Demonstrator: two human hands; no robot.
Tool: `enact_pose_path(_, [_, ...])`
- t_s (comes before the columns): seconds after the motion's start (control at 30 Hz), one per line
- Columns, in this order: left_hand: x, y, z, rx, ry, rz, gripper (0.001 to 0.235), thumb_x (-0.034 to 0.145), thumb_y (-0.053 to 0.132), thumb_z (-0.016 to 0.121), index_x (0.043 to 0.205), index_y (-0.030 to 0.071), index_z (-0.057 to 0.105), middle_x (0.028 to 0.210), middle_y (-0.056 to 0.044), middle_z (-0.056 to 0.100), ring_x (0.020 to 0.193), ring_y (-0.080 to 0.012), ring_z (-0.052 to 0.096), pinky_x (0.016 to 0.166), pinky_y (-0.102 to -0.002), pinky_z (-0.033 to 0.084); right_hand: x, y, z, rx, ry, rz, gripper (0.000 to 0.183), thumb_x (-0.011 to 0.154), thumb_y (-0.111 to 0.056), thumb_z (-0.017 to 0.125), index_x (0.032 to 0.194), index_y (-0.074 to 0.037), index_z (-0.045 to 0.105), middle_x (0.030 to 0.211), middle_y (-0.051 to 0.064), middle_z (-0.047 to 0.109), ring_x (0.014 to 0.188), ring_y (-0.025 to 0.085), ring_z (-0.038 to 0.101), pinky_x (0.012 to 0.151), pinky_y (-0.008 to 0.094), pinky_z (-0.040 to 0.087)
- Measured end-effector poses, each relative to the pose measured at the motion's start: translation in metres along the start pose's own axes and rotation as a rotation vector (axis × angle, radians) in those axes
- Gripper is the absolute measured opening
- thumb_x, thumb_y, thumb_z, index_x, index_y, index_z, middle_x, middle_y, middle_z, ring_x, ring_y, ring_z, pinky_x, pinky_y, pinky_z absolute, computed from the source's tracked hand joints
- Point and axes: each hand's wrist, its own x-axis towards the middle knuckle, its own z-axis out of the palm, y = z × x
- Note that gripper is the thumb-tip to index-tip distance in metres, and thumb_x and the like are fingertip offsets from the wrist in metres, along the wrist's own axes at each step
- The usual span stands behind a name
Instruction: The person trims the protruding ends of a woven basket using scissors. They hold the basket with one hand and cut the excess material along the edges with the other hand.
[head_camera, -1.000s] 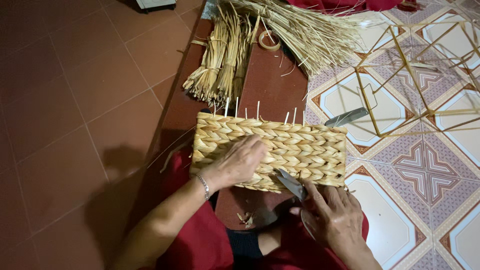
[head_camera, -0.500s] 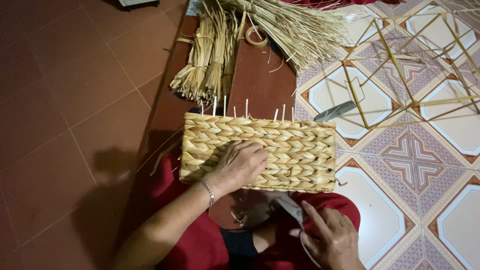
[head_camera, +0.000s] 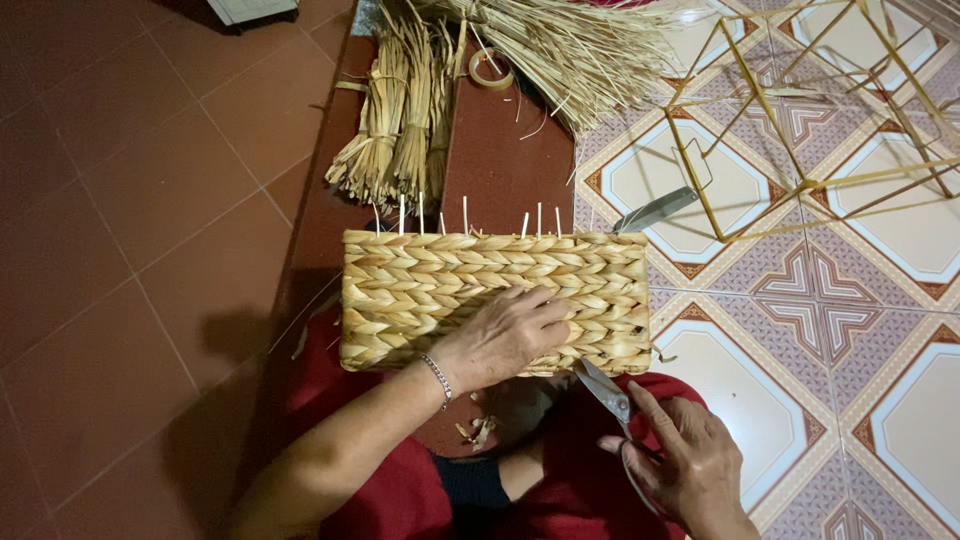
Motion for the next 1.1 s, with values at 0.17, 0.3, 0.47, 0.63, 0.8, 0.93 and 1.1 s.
enact_pose_path(0.17, [-0.003,-0.008,0.010,-0.184,-0.012,-0.146,0.013,0.094,-0.006,0.054,0.101,0.002,0.059,0.097,-0.009,0.059,0.091,-0.0197,0.060,0.085,-0.032,0.056,0.012,-0.005,-0.001,-0.016,0.047,-0.070,0.071,0.062,-0.040,0.088,0.123,-0.009,0.069,0.074,0.008,0.060,0.066,0.028,0.059,0.062,0.041,0.049])
enact_pose_path(0.3, [-0.026,-0.011,-0.008,-0.313,0.123,-0.177,0.006,0.098,0.000,0.061,0.103,0.001,0.065,0.096,-0.007,0.065,0.085,-0.0155,0.066,0.076,-0.028,0.058,0.018,-0.007,-0.002,-0.047,0.026,-0.079,0.070,0.062,-0.037,0.088,0.123,-0.008,0.069,0.078,0.010,0.062,0.069,0.029,0.061,0.063,0.042,0.049])
enact_pose_path(0.47, [-0.061,-0.001,-0.039,-0.480,-0.047,-0.262,0.006,0.087,0.008,0.076,0.092,0.005,0.074,0.090,-0.007,0.068,0.078,-0.0167,0.066,0.068,-0.028,0.058,0.020,-0.011,0.001,-0.006,0.056,-0.101,0.067,0.065,-0.034,0.087,0.124,-0.008,0.068,0.081,0.009,0.063,0.074,0.028,0.064,0.067,0.041,0.051])
enact_pose_path(0.63, [-0.060,0.011,-0.019,-0.245,0.088,-0.229,0.006,0.092,0.008,0.073,0.097,0.004,0.071,0.093,-0.008,0.066,0.091,-0.0188,0.065,0.082,-0.029,0.058,0.015,-0.014,0.004,-0.010,0.014,-0.027,0.069,0.062,-0.033,0.088,0.125,-0.010,0.070,0.074,0.009,0.062,0.068,0.027,0.062,0.063,0.041,0.051])
enact_pose_path(0.8, [-0.051,0.019,0.000,0.015,0.119,-0.175,0.006,0.091,-0.001,0.063,0.095,0.003,0.067,0.094,-0.009,0.061,0.094,-0.0210,0.062,0.088,-0.035,0.055,0.005,-0.010,0.004,-0.016,0.037,-0.003,0.068,0.063,-0.033,0.088,0.125,-0.012,0.070,0.072,0.008,0.059,0.065,0.026,0.059,0.061,0.041,0.050])
enact_pose_path(0.93, [-0.046,0.019,0.000,-0.020,0.047,-0.221,0.006,0.090,-0.002,0.060,0.087,0.001,0.062,0.090,-0.011,0.058,0.089,-0.0232,0.059,0.084,-0.038,0.052,-0.014,0.001,0.009,0.021,-0.001,0.143,0.069,0.060,-0.032,0.091,0.123,-0.012,0.071,0.066,0.007,0.056,0.058,0.024,0.055,0.057,0.039,0.048])
enact_pose_path(1.1, [-0.040,0.019,-0.003,-0.068,0.100,-0.232,0.007,0.094,-0.001,0.061,0.088,0.001,0.062,0.091,-0.011,0.059,0.090,-0.0231,0.058,0.085,-0.039,0.052,-0.057,0.019,0.027,0.445,-0.049,0.349,0.066,0.066,-0.021,0.088,0.128,-0.008,0.067,0.078,0.003,0.063,0.069,0.011,0.061,0.066,0.028,0.052])
